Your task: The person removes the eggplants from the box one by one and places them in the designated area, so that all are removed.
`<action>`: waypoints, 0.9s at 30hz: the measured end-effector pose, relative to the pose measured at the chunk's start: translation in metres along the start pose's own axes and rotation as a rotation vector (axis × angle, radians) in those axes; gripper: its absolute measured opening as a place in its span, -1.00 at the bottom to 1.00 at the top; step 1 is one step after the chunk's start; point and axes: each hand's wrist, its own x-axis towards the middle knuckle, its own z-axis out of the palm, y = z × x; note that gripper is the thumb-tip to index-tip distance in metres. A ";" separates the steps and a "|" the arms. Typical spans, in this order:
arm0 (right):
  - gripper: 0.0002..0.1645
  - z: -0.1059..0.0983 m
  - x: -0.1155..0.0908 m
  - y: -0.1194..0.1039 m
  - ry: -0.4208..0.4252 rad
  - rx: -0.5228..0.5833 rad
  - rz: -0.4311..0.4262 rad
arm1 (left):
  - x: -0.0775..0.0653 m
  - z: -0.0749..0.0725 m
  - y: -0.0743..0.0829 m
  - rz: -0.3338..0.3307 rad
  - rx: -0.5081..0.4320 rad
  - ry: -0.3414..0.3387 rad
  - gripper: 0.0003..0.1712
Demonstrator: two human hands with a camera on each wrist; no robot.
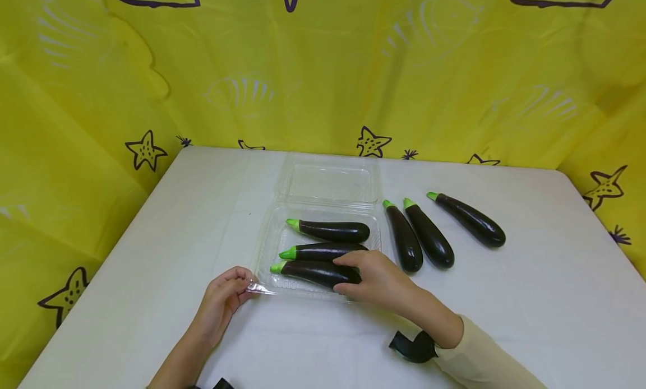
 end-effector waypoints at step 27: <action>-0.59 0.007 0.013 -0.014 -0.043 -0.225 -0.059 | 0.000 0.001 0.000 -0.019 0.013 0.028 -0.79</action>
